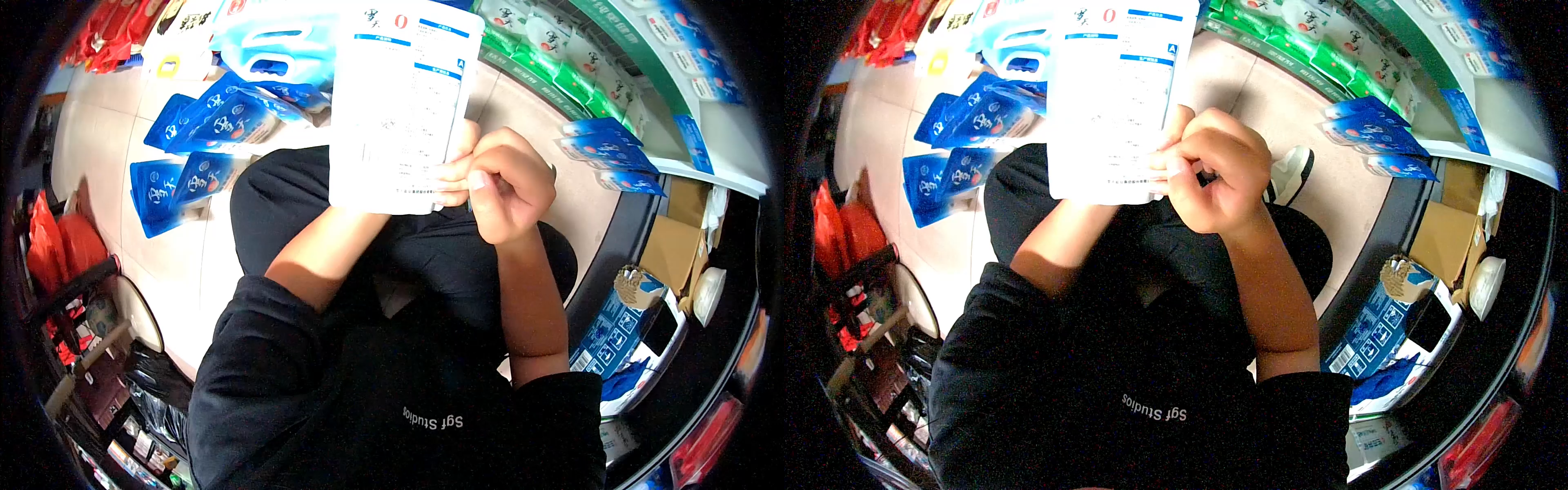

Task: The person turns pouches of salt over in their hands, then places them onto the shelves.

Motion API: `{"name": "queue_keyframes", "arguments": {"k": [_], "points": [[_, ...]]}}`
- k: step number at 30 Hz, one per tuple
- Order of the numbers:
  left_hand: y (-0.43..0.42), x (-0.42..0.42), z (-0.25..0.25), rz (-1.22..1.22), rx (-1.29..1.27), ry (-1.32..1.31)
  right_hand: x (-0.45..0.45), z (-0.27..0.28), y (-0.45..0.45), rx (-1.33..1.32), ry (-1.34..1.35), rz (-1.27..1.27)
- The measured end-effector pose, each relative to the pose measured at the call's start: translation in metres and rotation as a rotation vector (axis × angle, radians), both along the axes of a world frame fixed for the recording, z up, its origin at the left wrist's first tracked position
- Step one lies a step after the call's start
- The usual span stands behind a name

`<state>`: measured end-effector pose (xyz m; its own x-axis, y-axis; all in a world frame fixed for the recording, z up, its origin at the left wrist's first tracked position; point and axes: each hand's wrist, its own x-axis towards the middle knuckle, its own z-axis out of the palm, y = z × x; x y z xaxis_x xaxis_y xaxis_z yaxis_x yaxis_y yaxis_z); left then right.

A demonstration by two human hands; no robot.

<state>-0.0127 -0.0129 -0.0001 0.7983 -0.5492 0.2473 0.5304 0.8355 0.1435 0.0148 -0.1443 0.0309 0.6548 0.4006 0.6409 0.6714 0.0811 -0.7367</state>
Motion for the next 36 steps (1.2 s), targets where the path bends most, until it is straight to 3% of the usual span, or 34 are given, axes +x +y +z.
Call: {"name": "queue_keyframes", "arguments": {"k": [5, 8, 9, 11, 12, 14, 15, 18, 20, 22, 25, 26, 28, 31, 34, 36], "points": [[-0.003, 0.002, -0.007, 0.064, -0.002, 0.022, 0.006, 0.003, -0.003, -0.035, 0.151, 0.002], [-0.006, 0.006, -0.017, 0.038, 0.064, 0.190, 0.015, -0.003, -0.005, 0.001, 0.229, 0.065], [-0.007, 0.010, -0.017, 0.077, 0.258, 0.228, 0.008, -0.002, -0.004, 0.123, 0.587, 0.127], [-0.007, 0.009, -0.012, 0.204, 0.673, 0.398, 0.012, 0.004, -0.010, 0.006, 0.581, 0.115], [-0.006, 0.009, -0.006, 0.409, 0.995, 0.115, 0.014, 0.003, -0.013, -0.020, 0.601, 0.126], [-0.020, 0.006, 0.009, 0.568, 1.090, 0.236, 0.013, 0.009, -0.015, -0.071, 0.647, 0.080], [-0.018, 0.010, -0.004, 0.448, 0.926, 0.327, 0.014, 0.008, -0.017, -0.027, 0.663, 0.062], [-0.019, 0.011, -0.011, 0.560, 1.089, 0.167, 0.017, 0.006, -0.028, 0.025, 0.685, 0.030], [-0.021, 0.008, 0.000, 0.535, 1.155, 0.155, 0.014, 0.021, -0.038, -0.236, 0.763, -0.071], [-0.026, 0.005, 0.014, 0.508, 1.219, 0.131, 0.014, 0.015, -0.048, -0.190, 0.707, -0.067], [-0.035, 0.007, 0.026, 0.466, 1.303, -0.025, 0.014, 0.022, -0.076, -0.254, 0.918, -0.013], [-0.039, 0.008, 0.033, 0.397, 1.404, -0.069, 0.013, 0.022, -0.085, -0.190, 0.850, -0.022], [-0.054, 0.013, 0.040, 0.497, 1.323, -0.230, 0.017, 0.025, -0.102, -0.105, 0.672, -0.017], [-0.072, 0.030, 0.060, 0.499, 1.310, -0.461, 0.024, 0.043, -0.131, -0.051, 0.768, -0.021], [-0.092, 0.053, 0.085, 0.465, 1.458, -0.545, 0.038, 0.058, -0.154, -0.059, 0.648, -0.114], [-0.108, 0.074, 0.101, 0.469, 1.419, -0.583, 0.050, 0.073, -0.165, -0.058, 0.615, -0.199]]}}
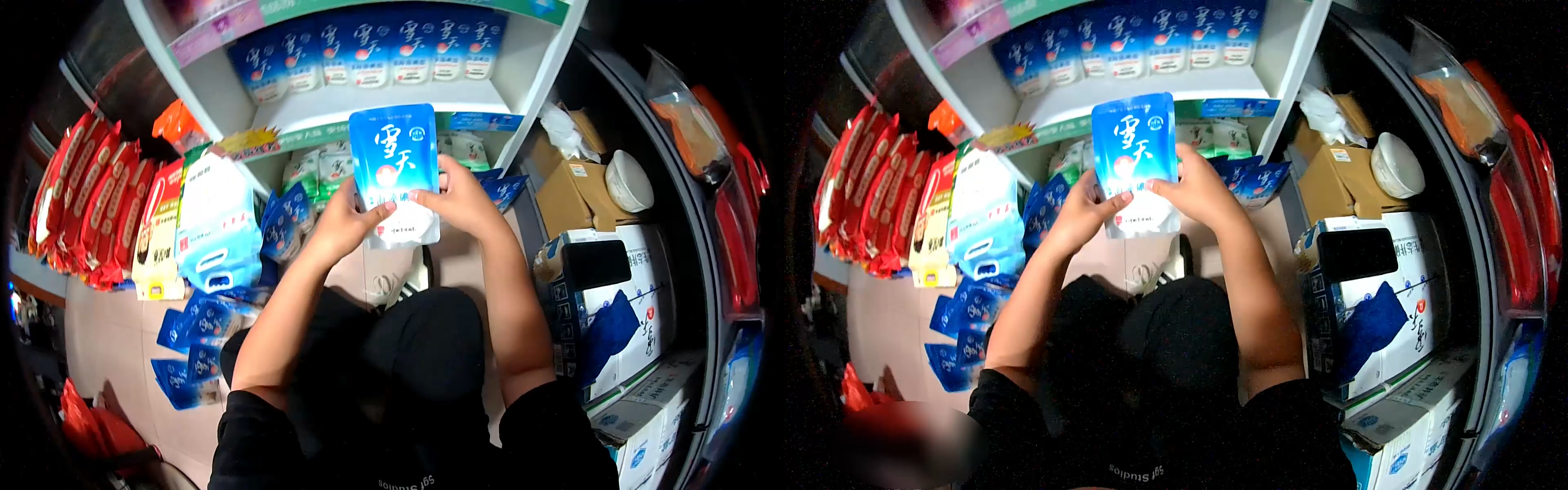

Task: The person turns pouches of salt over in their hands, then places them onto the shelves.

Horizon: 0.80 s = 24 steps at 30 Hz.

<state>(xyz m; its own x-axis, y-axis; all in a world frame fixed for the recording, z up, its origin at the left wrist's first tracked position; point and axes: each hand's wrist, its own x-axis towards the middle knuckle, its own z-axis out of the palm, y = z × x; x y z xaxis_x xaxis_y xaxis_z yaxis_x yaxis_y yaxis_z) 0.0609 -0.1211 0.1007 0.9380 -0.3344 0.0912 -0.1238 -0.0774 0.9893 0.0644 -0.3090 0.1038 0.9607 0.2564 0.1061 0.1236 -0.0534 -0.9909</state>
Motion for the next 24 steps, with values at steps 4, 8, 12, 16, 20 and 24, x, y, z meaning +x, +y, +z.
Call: {"name": "queue_keyframes", "arguments": {"k": [4, 8, 12, 16, 20, 24], "points": [[-0.034, 0.043, 0.036, 0.015, 0.060, -0.079, 0.038, 0.016, -0.025, -0.249, -0.231, -0.308], [-0.068, 0.089, 0.060, 0.018, 0.180, -0.209, 0.052, 0.052, -0.041, -0.351, -0.313, -0.479], [-0.102, 0.124, 0.066, 0.018, 0.075, -0.312, 0.083, 0.058, -0.065, -0.369, -0.347, -0.620], [-0.125, 0.176, 0.056, 0.038, 0.198, -0.384, 0.117, 0.054, -0.089, -0.459, -0.323, -0.678], [-0.150, 0.212, 0.047, 0.123, 0.251, -0.529, 0.151, 0.054, -0.099, -0.573, -0.258, -0.802], [-0.177, 0.242, 0.032, 0.250, 0.272, -0.610, 0.196, 0.047, -0.112, -0.630, -0.290, -0.900]]}}
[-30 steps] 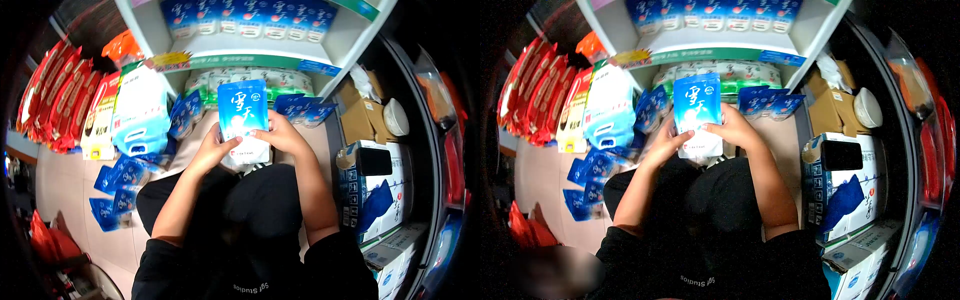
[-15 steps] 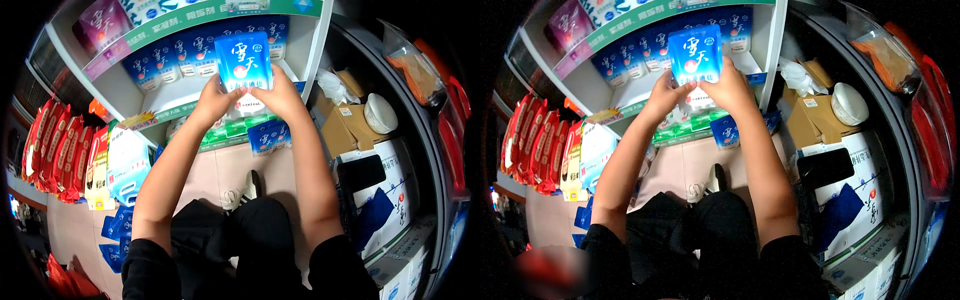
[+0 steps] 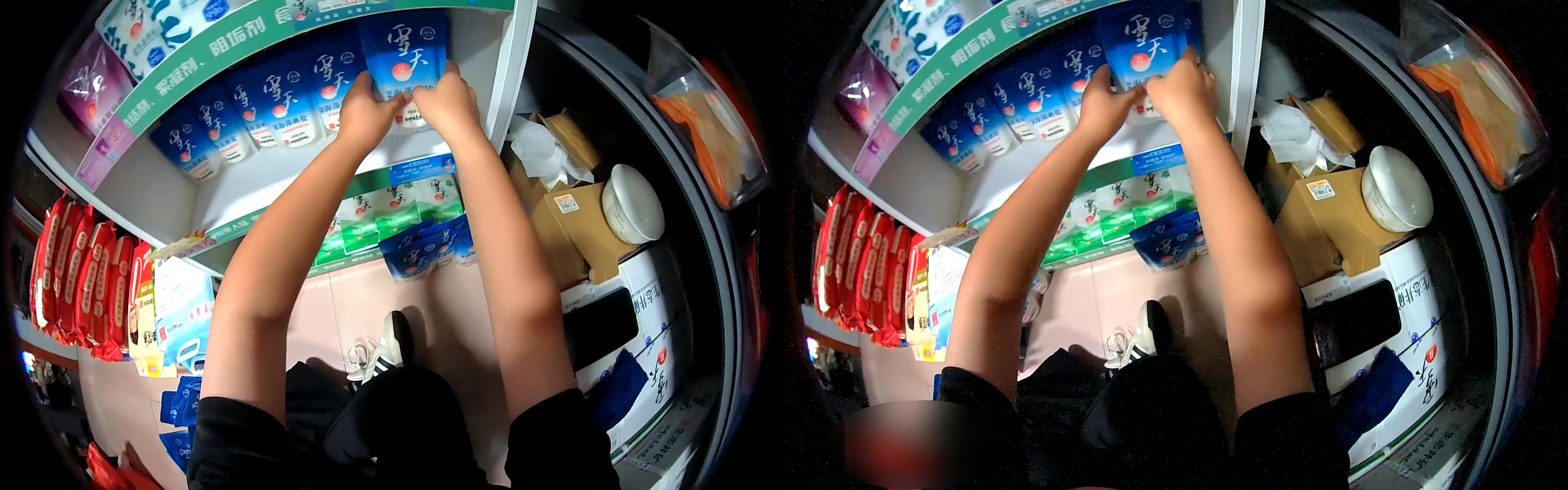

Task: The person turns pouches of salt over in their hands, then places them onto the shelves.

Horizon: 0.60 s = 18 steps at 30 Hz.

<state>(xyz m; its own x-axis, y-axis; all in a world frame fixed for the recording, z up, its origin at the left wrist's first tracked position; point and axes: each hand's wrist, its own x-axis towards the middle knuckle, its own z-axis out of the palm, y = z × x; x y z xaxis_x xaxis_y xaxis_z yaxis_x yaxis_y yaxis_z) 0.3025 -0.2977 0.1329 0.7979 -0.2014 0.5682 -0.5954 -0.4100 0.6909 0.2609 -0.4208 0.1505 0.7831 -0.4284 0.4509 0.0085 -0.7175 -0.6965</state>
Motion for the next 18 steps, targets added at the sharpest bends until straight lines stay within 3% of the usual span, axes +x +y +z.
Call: {"name": "queue_keyframes", "arguments": {"k": [2, 4, 5, 13, 15, 18], "points": [[-0.013, 0.003, 0.002, 0.029, 0.038, 0.032, 0.023, -0.010, -0.005, 0.235, 0.013, -0.037], [-0.024, 0.014, -0.004, 0.117, 0.208, 0.063, 0.035, -0.023, -0.008, 0.268, -0.031, -0.068], [-0.029, 0.019, -0.008, 0.081, 0.155, 0.104, 0.040, -0.029, -0.009, 0.297, -0.084, -0.093], [-0.054, 0.047, -0.028, 0.251, 0.209, 0.036, 0.068, -0.038, -0.021, 0.310, -0.081, -0.185], [-0.051, 0.047, -0.023, 0.273, 0.350, 0.107, 0.072, -0.038, -0.024, 0.280, -0.087, -0.172], [-0.054, 0.062, -0.036, 0.149, 0.154, 0.206, 0.076, -0.040, -0.027, 0.313, -0.172, -0.113]]}}
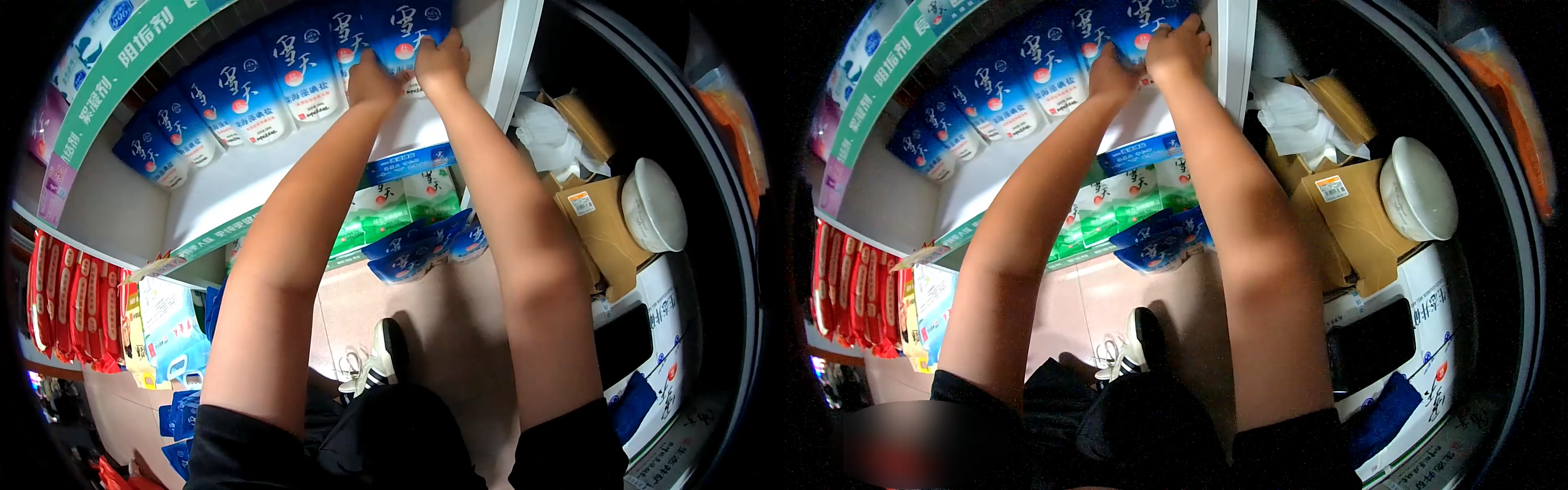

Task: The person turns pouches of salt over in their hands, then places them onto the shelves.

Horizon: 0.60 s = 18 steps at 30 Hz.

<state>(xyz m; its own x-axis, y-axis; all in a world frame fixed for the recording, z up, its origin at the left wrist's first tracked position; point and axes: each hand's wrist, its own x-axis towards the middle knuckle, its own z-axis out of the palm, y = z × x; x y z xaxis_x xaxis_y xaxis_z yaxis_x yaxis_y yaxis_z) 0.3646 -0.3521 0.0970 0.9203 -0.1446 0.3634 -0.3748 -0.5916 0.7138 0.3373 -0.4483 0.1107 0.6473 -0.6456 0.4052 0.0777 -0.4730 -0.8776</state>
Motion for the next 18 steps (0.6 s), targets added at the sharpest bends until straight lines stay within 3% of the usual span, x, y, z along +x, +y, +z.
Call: {"name": "queue_keyframes", "arguments": {"k": [3, 6, 7, 8, 15, 18], "points": [[-0.006, -0.001, -0.006, 0.120, 0.069, -0.109, -0.001, -0.004, 0.000, 0.053, -0.060, 0.024], [-0.005, -0.002, -0.004, 0.125, 0.077, -0.055, -0.008, -0.006, 0.003, 0.045, -0.100, 0.050], [-0.006, -0.003, -0.002, 0.124, 0.076, -0.058, -0.011, -0.007, 0.004, -0.044, -0.009, 0.052], [-0.006, -0.005, -0.001, 0.115, 0.006, -0.028, -0.013, -0.008, 0.006, -0.133, 0.082, 0.053], [-0.006, -0.012, -0.001, 0.065, -0.207, -0.032, -0.027, 0.003, 0.010, -0.084, 0.280, 0.099], [-0.002, -0.003, -0.005, -0.010, -0.263, 0.068, -0.023, -0.003, 0.010, -0.131, 0.250, 0.108]]}}
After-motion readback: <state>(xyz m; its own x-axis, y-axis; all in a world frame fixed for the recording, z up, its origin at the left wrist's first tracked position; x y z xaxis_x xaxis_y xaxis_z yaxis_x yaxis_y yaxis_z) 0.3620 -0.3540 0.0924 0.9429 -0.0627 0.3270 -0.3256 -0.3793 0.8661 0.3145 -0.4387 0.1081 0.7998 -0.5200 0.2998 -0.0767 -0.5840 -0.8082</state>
